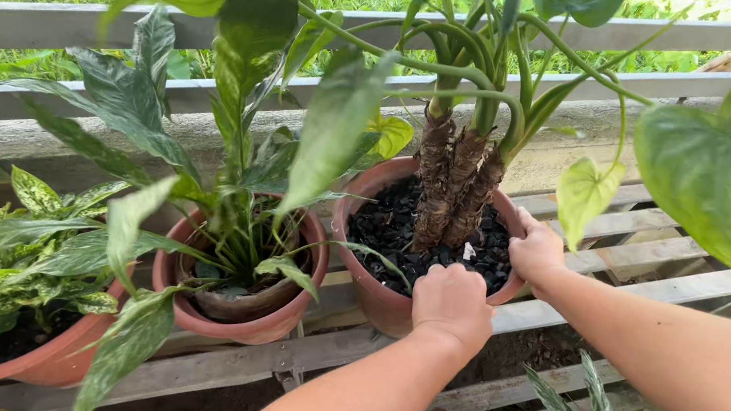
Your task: The person tends to potted plants on a balcony shelf. They tie a plant stem to a support stake, move a potted plant to a new position, sweep the shelf with a broom, and remove dried leaf sheaths from the base of another plant.
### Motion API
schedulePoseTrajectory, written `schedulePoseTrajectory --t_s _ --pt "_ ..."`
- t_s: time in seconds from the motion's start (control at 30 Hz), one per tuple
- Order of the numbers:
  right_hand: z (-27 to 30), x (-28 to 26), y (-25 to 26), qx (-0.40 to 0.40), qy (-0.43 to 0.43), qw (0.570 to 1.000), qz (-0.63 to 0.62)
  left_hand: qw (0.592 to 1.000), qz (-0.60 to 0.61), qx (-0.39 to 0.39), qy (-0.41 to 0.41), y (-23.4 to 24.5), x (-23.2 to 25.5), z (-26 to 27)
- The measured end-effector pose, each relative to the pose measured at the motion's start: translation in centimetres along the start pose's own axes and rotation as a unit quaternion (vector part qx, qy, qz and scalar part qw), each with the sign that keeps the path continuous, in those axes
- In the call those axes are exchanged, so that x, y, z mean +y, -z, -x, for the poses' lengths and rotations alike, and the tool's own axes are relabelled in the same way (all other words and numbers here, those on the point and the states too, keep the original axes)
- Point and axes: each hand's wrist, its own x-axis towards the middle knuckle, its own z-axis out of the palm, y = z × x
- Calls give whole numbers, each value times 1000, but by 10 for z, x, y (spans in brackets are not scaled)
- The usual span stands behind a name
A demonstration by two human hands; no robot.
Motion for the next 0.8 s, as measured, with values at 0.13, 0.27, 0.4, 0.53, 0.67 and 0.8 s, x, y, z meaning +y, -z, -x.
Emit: schedulePoseTrajectory --t_s 0.13,0.27,0.4,0.53,0.67,0.8 --pt "9 -6 -11 57 -43 997 -43 1000 -1 23 -8 -6 1 -3" --pt "42 -31 -30 115 -151 981 -31 997 78 -25 -6 -6 -21 -18" --pt "60 -54 -26 117 -240 960 -82 981 190 -27 -7 -5 -63 -47" --pt "72 -67 -21 138 -226 960 -93 899 404 88 143 -8 -102 -73" --pt "86 -74 -22 173 -206 958 -102 821 538 97 165 -2 -121 -101" --pt "88 -84 -18 150 -252 952 -83 812 530 102 224 13 -115 -114"
